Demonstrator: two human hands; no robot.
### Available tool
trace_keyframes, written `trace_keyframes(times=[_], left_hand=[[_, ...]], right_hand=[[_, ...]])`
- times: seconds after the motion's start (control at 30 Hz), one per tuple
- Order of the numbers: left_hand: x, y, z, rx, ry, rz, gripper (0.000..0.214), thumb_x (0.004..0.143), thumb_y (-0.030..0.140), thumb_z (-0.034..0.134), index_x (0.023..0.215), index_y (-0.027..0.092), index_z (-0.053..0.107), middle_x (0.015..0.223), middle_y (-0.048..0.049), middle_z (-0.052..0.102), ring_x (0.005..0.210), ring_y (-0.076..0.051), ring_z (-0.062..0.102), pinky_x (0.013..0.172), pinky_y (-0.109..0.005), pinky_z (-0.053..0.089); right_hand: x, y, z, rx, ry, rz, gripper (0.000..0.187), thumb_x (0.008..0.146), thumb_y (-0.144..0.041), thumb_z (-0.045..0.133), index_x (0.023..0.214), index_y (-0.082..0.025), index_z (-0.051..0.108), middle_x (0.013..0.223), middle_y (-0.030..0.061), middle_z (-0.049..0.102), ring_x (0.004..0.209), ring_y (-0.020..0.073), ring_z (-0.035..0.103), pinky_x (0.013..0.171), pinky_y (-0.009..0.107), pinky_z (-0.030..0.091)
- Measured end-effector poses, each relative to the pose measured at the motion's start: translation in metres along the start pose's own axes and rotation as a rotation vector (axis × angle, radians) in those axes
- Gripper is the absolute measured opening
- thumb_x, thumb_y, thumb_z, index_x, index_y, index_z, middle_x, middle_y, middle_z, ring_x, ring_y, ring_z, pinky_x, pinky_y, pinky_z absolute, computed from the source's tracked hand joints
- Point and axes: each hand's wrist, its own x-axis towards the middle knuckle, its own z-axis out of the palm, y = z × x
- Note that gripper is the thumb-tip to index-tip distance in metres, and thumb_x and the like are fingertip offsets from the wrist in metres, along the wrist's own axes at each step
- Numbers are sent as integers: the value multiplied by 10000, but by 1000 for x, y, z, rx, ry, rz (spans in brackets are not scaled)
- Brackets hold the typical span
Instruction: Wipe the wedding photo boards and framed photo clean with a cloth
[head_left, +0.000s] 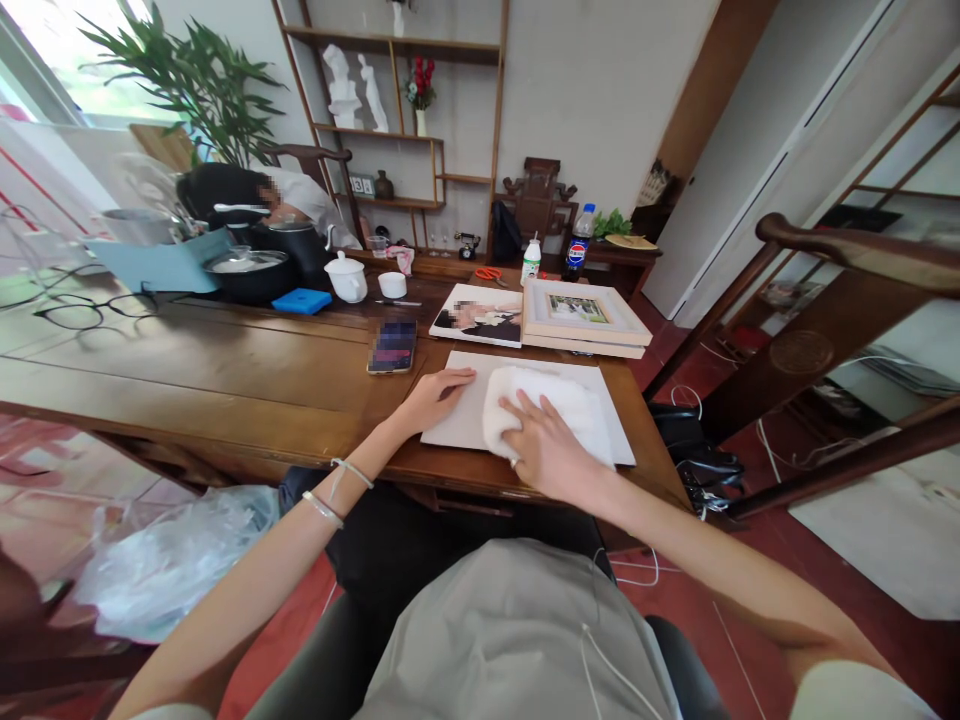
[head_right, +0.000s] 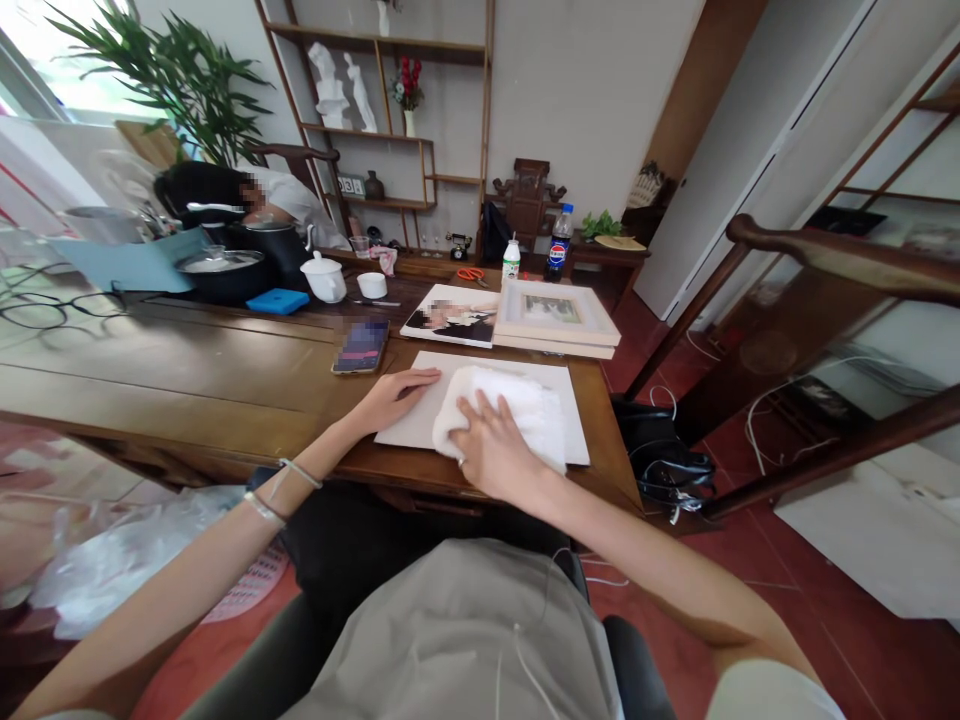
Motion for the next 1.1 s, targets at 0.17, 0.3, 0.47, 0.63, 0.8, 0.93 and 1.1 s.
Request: trace_keyframes(times=[0.17,0.3,0.47,0.63,0.8,0.93,1.1], left_hand=[[1,1,0,-9,-1,1,367,851,247,435,1127,160,661,1227,-79,630,1166,-232,565,1044,-387,392],[1,0,-1,6,-22,2,382,830,226,443,1141,157,653,1236,-81,624,1157,-242,571,1024,-369,407],[-1,-2,-3,-2,-44,-1,408,811,210,459,1180,162,626,1254,-75,613,1146,-237,577,1006,-354,422],[0,1,-3,5,-33,-3,410,810,195,454,1180,146,624,1240,-90,621,1140,-240,582,1006,-366,421],[1,7,-2,47,16,-1,340,822,205,455,1068,165,686,1176,-73,661,1060,-229,626,951,-342,455],[-2,9,-3,73,130,-49,259,802,233,502,897,168,734,989,-62,731,874,-207,678,818,-290,509],[-6,11,-4,147,136,-96,214,771,233,526,816,205,733,899,-23,742,798,-198,673,799,-285,509]], right_hand=[[58,18,3,-80,24,155,349,839,-254,508,1153,-146,613,1422,207,384,1316,429,277,998,631,249],[65,-17,9,-139,91,211,337,857,-234,476,1147,-150,625,1382,227,420,1267,446,342,967,651,263],[28,-69,9,-150,159,-22,276,846,-237,489,1055,-165,654,1360,215,444,1248,429,366,963,633,274],[22,-34,-5,-36,107,-133,260,763,-223,555,1001,-162,638,1199,165,564,1120,322,487,901,439,399],[67,29,-15,18,25,-24,303,716,-170,534,1005,-117,605,935,142,637,923,290,549,761,349,428],[108,40,-16,50,60,22,306,762,-161,480,1045,-106,583,915,135,648,930,298,557,763,343,407],[131,27,-13,81,80,-27,277,803,-194,463,1047,-130,579,987,121,640,970,276,553,769,314,396]])
